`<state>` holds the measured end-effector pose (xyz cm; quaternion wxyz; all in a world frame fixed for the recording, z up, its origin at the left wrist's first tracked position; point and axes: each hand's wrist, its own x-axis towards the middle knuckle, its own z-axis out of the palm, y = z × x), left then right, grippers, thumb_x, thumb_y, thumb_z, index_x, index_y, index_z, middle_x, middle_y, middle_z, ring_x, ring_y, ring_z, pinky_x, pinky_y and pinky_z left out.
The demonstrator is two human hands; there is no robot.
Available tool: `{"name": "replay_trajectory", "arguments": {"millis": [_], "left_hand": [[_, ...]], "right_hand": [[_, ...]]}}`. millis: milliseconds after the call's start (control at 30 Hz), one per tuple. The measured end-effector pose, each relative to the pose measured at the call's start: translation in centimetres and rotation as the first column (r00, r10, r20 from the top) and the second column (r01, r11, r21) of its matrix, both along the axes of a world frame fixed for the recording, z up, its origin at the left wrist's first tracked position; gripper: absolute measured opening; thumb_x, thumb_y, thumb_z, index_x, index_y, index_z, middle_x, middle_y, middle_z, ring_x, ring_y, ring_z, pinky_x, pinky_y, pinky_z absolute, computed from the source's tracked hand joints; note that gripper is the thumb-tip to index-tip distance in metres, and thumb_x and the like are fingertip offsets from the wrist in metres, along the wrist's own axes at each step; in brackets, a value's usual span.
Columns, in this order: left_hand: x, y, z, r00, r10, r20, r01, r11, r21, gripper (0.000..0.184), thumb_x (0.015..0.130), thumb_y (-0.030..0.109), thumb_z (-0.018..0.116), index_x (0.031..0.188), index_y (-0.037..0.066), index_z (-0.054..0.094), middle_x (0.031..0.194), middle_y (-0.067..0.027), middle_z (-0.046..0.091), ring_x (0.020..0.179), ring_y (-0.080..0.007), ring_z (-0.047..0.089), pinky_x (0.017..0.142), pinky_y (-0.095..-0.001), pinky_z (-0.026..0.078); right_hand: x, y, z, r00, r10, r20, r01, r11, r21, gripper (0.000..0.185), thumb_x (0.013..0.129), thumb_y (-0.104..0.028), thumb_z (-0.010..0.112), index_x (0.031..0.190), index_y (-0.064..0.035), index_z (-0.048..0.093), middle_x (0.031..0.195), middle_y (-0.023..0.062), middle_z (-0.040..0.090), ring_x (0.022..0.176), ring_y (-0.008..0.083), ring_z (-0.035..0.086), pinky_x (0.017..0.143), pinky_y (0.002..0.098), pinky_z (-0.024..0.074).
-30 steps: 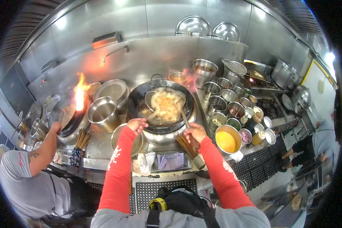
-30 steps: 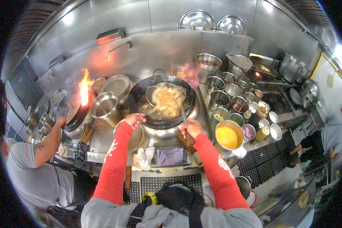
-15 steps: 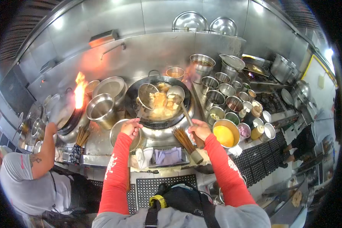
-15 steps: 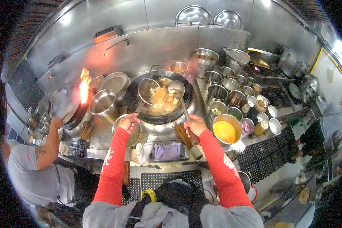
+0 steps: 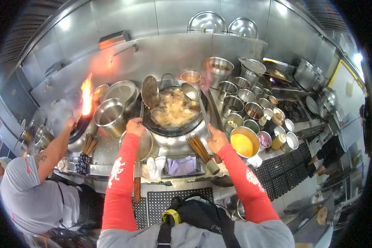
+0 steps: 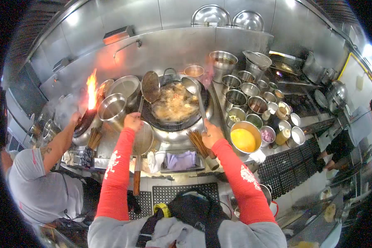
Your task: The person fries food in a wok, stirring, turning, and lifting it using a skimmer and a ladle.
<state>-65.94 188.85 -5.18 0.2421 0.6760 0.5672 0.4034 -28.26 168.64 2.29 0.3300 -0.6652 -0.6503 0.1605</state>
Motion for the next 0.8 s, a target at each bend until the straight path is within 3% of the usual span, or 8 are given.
{"name": "replay_trajectory", "arguments": {"millis": [67,133,233,267,400,467,700,800], "left_hand": [[-1.4,-0.2,-0.1,0.979,-0.008,-0.204,0.022,0.997,0.069,0.036,0.079,0.002,0.046,0.112,-0.002,0.059,0.069,-0.0126,0.065,0.043,-0.0143,0.054,0.039,-0.0269,0.043],[-2.0,-3.7,5.5,0.942,-0.037,-0.334,0.014,0.997,-0.074,0.035,0.08,0.004,0.046,0.112,-0.002,0.059,0.068,-0.012,0.065,0.045,-0.0146,0.056,0.039,-0.0274,0.044],[-1.3,-6.1,7.9,0.99,0.083,-0.117,-0.108,0.966,-0.234,0.035,0.069,0.0,0.056,0.103,0.0,0.065,0.071,-0.0115,0.066,0.052,-0.0185,0.059,0.048,-0.0332,0.049],[-0.5,-7.2,9.2,0.994,0.097,-0.042,-0.106,0.922,-0.371,0.036,0.074,0.0,0.052,0.109,0.001,0.062,0.071,-0.013,0.065,0.048,-0.0153,0.056,0.041,-0.0308,0.044],[0.7,-7.4,8.6,0.978,0.104,0.181,0.013,0.835,-0.55,0.034,0.081,0.0,0.049,0.113,0.002,0.058,0.069,-0.0128,0.064,0.042,-0.0106,0.048,0.035,-0.0257,0.036],[2.0,-7.7,9.1,0.954,0.105,0.282,0.094,0.788,-0.609,0.03,0.083,0.001,0.049,0.111,0.001,0.058,0.069,-0.0127,0.064,0.041,-0.009,0.044,0.034,-0.0247,0.034],[2.6,-7.6,7.7,0.899,0.092,0.429,0.27,0.654,-0.707,0.019,0.086,0.004,0.051,0.104,0.003,0.054,0.074,-0.0092,0.064,0.044,-0.0034,0.042,0.034,-0.0183,0.029],[3.3,-7.8,8.1,0.832,0.085,0.548,0.417,0.556,-0.719,0.014,0.087,0.005,0.051,0.101,0.004,0.052,0.073,-0.0069,0.062,0.045,-0.0029,0.041,0.034,-0.0164,0.029]], "right_hand": [[1.0,-1.1,-0.3,0.998,0.039,0.04,-0.041,0.998,0.047,0.059,0.074,-0.011,0.055,0.131,0.0002,0.042,0.102,0.0305,0.058,0.095,0.043,0.058,0.088,0.0438,0.0454],[1.7,-2.3,0.8,0.993,0.07,0.095,-0.074,0.997,0.034,0.059,0.074,-0.011,0.055,0.131,0.0012,0.042,0.101,0.0304,0.058,0.094,0.0438,0.058,0.087,0.0444,0.0454],[1.7,-3.0,2.4,0.992,0.083,0.096,-0.071,0.99,-0.121,0.057,0.076,-0.011,0.056,0.129,0.0039,0.043,0.116,0.0297,0.053,0.108,0.0404,0.053,0.094,0.0378,0.0422],[2.1,-2.7,0.8,0.989,0.105,0.108,-0.111,0.992,0.053,0.056,0.074,-0.01,0.055,0.127,0.0025,0.045,0.102,0.0285,0.059,0.094,0.0428,0.058,0.087,0.0439,0.0453],[-0.2,-1.5,1.4,0.989,0.147,0.036,-0.147,0.989,0.003,0.055,0.073,-0.011,0.056,0.126,0.0001,0.047,0.104,0.028,0.058,0.096,0.0421,0.057,0.088,0.0436,0.0449],[-2.0,0.2,2.3,0.99,0.141,-0.021,-0.142,0.981,-0.135,0.054,0.073,-0.012,0.056,0.126,-0.001,0.048,0.105,0.0279,0.058,0.097,0.0412,0.057,0.088,0.0435,0.0451],[-1.2,-0.3,0.2,0.998,0.068,0.002,-0.068,0.994,0.083,0.053,0.075,-0.011,0.055,0.126,-0.0024,0.048,0.097,0.0268,0.06,0.092,0.0421,0.058,0.085,0.0445,0.0464],[-0.6,-2.1,0.9,0.998,0.033,0.052,-0.035,0.999,0.033,0.052,0.074,-0.009,0.055,0.125,-0.0007,0.049,0.099,0.0276,0.06,0.093,0.042,0.058,0.085,0.0442,0.046]]}}
